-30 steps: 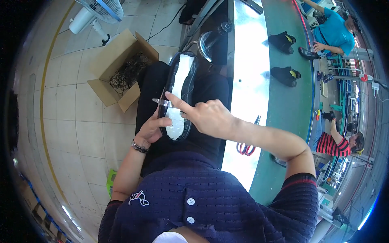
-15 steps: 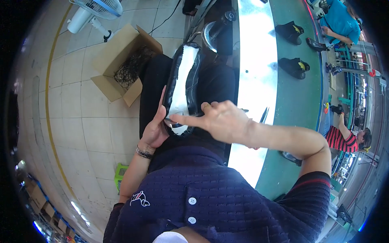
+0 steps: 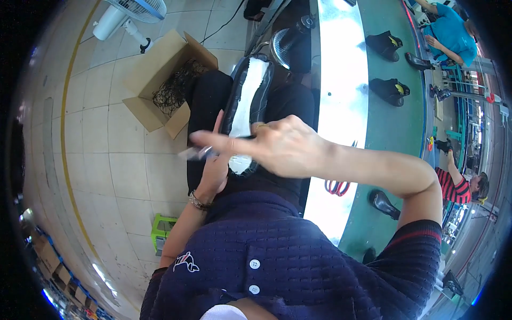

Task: The person is seen manufacturing shoes in a factory environment.

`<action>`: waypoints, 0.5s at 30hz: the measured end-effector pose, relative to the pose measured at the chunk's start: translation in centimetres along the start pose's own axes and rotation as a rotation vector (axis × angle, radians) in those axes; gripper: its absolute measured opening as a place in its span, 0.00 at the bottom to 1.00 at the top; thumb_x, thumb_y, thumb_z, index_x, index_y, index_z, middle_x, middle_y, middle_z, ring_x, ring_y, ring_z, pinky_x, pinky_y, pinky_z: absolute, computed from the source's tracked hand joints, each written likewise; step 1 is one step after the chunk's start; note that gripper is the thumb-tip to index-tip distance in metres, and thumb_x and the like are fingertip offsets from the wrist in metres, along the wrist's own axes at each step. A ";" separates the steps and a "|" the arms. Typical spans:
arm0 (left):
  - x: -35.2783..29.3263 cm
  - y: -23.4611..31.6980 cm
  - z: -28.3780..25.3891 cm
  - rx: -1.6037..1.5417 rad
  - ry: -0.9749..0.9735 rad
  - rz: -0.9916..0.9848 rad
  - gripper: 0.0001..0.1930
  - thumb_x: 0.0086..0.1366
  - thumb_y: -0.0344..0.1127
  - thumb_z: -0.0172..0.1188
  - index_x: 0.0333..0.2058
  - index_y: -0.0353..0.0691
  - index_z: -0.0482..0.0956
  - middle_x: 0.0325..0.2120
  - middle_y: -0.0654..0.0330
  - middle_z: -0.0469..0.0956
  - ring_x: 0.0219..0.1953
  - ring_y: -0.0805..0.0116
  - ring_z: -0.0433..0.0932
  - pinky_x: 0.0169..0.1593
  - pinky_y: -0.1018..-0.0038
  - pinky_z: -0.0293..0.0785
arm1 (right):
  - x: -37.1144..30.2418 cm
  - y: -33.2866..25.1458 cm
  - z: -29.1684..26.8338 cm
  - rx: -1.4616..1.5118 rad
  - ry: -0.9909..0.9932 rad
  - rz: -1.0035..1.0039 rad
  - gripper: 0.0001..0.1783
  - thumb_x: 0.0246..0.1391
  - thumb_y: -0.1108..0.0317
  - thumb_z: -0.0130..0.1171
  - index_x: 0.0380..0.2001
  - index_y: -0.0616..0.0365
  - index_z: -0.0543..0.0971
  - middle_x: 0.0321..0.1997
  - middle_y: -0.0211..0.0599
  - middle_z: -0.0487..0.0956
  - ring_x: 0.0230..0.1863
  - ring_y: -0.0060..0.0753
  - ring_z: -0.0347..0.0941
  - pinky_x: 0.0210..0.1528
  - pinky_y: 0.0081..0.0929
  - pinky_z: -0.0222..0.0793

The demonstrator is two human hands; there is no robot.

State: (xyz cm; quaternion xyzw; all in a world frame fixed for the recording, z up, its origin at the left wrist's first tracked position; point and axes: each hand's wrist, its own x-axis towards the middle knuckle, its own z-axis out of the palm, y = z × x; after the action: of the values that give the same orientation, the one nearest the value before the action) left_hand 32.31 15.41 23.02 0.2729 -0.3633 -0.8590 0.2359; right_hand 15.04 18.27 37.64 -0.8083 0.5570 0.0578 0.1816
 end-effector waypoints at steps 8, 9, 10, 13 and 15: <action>-0.5 1.7 -0.1 -0.067 -0.160 -0.080 0.60 0.52 0.17 0.66 0.71 0.56 0.29 0.65 0.57 0.56 0.61 0.68 0.64 0.62 0.69 0.64 | -1.3 -3.1 1.8 0.039 0.225 -0.211 0.40 0.60 0.72 0.47 0.72 0.33 0.46 0.20 0.41 0.76 0.11 0.20 0.70 0.09 0.21 0.66; 0.2 0.3 -0.8 -0.132 -0.196 -0.029 0.61 0.51 0.17 0.67 0.71 0.56 0.29 0.65 0.56 0.56 0.60 0.67 0.65 0.63 0.69 0.64 | -1.5 -2.7 2.9 0.009 0.114 -0.146 0.40 0.60 0.72 0.47 0.71 0.31 0.48 0.18 0.40 0.75 0.13 0.21 0.72 0.10 0.21 0.66; 0.0 0.4 -1.7 0.017 -0.246 -0.039 0.62 0.51 0.19 0.69 0.71 0.57 0.29 0.66 0.56 0.55 0.61 0.66 0.63 0.63 0.67 0.64 | -0.9 -2.6 3.2 -0.150 -0.066 0.014 0.39 0.59 0.71 0.48 0.71 0.34 0.50 0.18 0.38 0.75 0.13 0.21 0.72 0.10 0.20 0.66; 0.0 -0.3 -1.3 0.054 -0.208 0.025 0.64 0.49 0.22 0.72 0.71 0.56 0.29 0.65 0.56 0.55 0.61 0.66 0.63 0.63 0.67 0.64 | -1.1 -3.0 2.2 -0.085 -0.076 -0.022 0.39 0.58 0.71 0.49 0.71 0.39 0.52 0.19 0.40 0.77 0.13 0.21 0.72 0.10 0.19 0.65; 0.2 -0.4 -1.5 -0.008 -0.233 0.022 0.66 0.49 0.17 0.70 0.70 0.57 0.26 0.65 0.57 0.55 0.60 0.68 0.65 0.60 0.68 0.68 | -1.7 -4.5 2.1 -0.022 0.063 -0.141 0.37 0.59 0.71 0.48 0.70 0.38 0.54 0.21 0.43 0.78 0.13 0.24 0.72 0.11 0.20 0.66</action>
State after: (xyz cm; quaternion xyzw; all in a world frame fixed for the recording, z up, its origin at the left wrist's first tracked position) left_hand 33.03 14.87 21.77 0.1660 -0.3877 -0.8838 0.2026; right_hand 18.76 21.98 37.20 -0.8490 0.5034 0.0256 0.1589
